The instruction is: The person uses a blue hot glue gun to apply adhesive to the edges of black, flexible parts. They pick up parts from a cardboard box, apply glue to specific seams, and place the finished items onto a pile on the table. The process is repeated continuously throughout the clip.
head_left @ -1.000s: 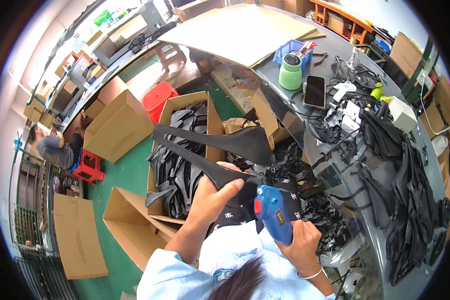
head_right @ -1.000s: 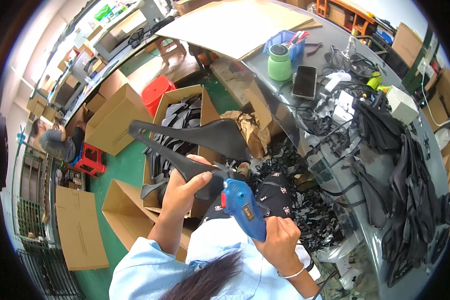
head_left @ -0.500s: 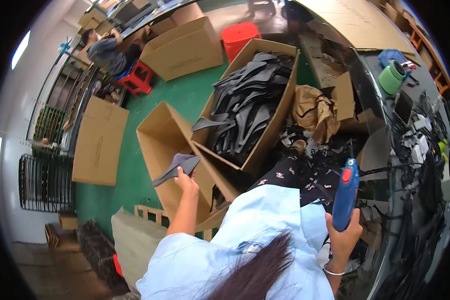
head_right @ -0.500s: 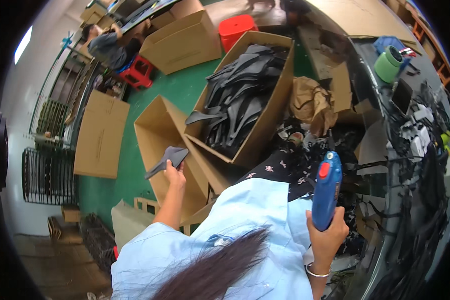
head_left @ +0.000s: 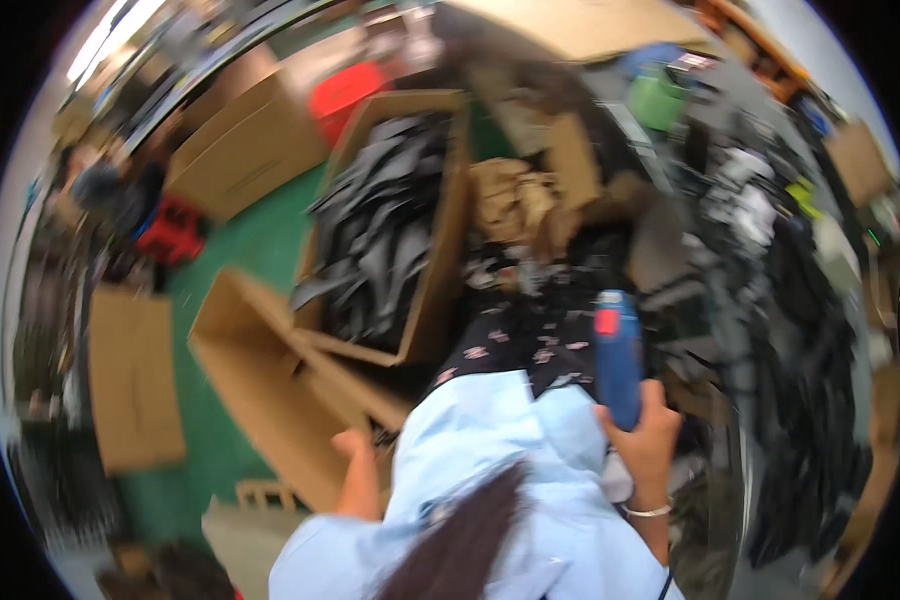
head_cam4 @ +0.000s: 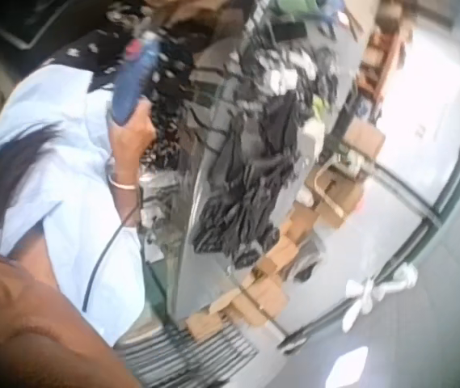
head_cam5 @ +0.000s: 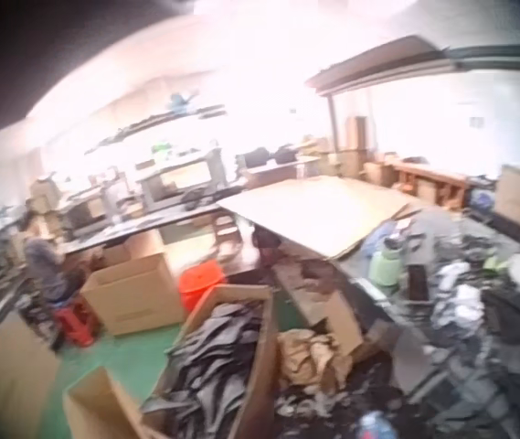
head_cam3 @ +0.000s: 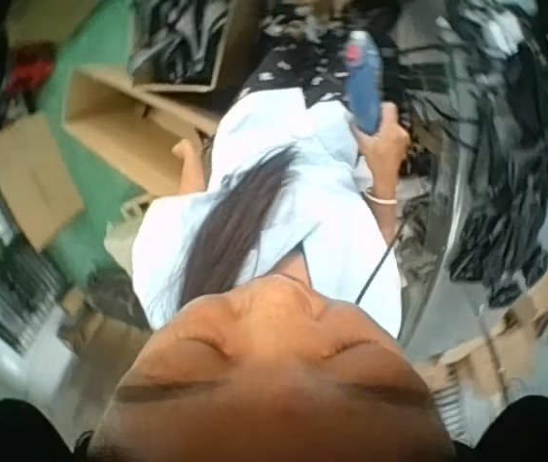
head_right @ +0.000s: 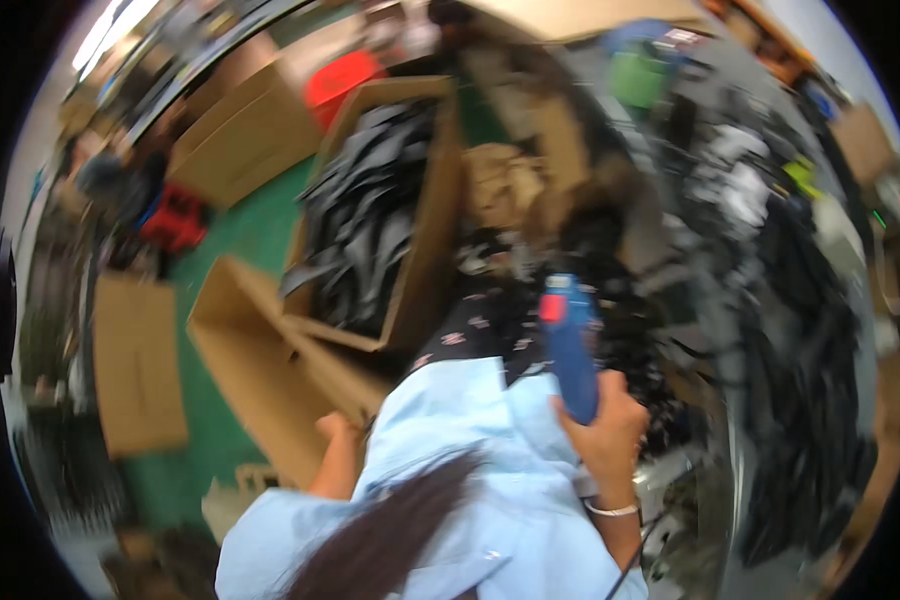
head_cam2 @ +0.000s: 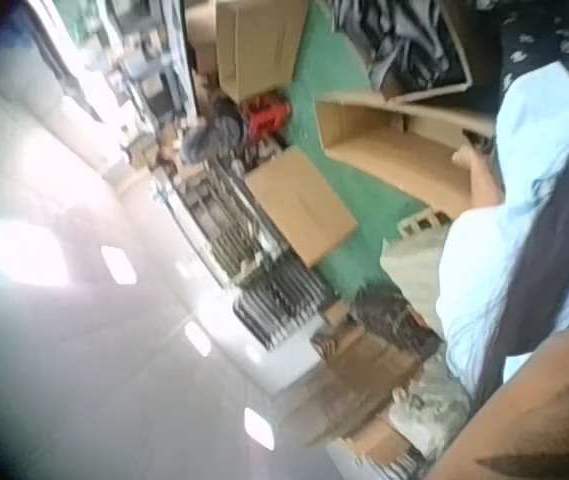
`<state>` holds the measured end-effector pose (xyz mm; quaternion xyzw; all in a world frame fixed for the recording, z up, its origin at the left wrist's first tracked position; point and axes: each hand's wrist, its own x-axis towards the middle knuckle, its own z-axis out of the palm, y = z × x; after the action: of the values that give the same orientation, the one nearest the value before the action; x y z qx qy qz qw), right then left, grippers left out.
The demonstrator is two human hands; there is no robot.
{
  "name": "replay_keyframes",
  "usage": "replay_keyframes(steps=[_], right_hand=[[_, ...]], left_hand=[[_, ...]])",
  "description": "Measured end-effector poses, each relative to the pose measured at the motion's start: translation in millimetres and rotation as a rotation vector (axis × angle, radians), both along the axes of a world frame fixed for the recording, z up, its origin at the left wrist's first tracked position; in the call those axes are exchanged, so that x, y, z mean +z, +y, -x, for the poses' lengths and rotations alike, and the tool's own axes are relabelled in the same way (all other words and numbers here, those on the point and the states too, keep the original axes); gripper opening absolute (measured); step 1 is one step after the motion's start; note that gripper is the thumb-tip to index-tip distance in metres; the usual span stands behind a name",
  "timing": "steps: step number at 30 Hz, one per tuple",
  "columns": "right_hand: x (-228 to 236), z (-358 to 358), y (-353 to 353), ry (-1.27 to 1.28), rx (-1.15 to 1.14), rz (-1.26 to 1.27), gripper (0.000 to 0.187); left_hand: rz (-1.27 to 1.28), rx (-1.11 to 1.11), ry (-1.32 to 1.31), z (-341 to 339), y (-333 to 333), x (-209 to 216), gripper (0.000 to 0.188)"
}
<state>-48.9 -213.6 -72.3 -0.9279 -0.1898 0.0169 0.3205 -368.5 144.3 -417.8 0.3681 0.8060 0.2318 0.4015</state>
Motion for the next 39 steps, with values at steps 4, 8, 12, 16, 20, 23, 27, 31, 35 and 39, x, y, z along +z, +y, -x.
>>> replay_keyframes(steps=[4, 8, 12, 16, 20, 23, 27, 31, 35, 39], right_hand=[[-3.5, -9.7, -10.5, -0.072, 0.002, -0.067, 0.047], [-1.6, -6.7, -20.6, -0.196, -0.08, -0.232, 0.037], [-6.9, 2.4, -39.2, -0.196, -0.227, -0.356, 0.04], [-13.4, 10.6, -56.1, -0.197, -0.368, -0.52, 0.042], [-13.4, 12.1, -65.5, -0.181, -0.427, -0.518, 0.039], [-21.2, 10.5, -71.7, -0.21, -0.497, -0.597, 0.038], [-19.2, 3.2, -75.3, -0.192, -0.567, -0.685, 0.035], [-33.6, 3.4, -84.9, -0.191, -0.705, -0.779, 0.033], [-31.7, -20.0, -92.4, -0.092, -0.871, -0.848, 0.045], [-22.3, -43.3, -87.5, -0.045, -0.857, -0.637, 0.058]], left_hand=[[-0.561, -0.49, -0.219, -133.7, 23.3, 120.1, 0.019], [-0.516, -1.077, -0.699, -307.4, -75.0, 260.4, 0.022], [-0.566, -1.88, -0.842, -415.1, -208.8, 309.2, 0.015], [-0.792, -2.391, -1.14, -482.4, -346.1, 326.2, 0.018], [-1.315, -2.235, -1.019, -525.8, -441.4, 301.0, 0.038], [-1.183, -2.602, -0.558, -526.1, -458.7, 311.6, 0.049], [-0.783, -2.922, -0.261, -524.7, -422.8, 313.7, 0.033], [-0.218, -2.803, -0.48, -503.8, -344.7, 325.4, 0.028], [0.215, -2.467, -0.46, -461.2, -259.9, 337.5, 0.022], [0.659, -2.117, -0.756, -415.1, -210.4, 337.7, 0.027]])
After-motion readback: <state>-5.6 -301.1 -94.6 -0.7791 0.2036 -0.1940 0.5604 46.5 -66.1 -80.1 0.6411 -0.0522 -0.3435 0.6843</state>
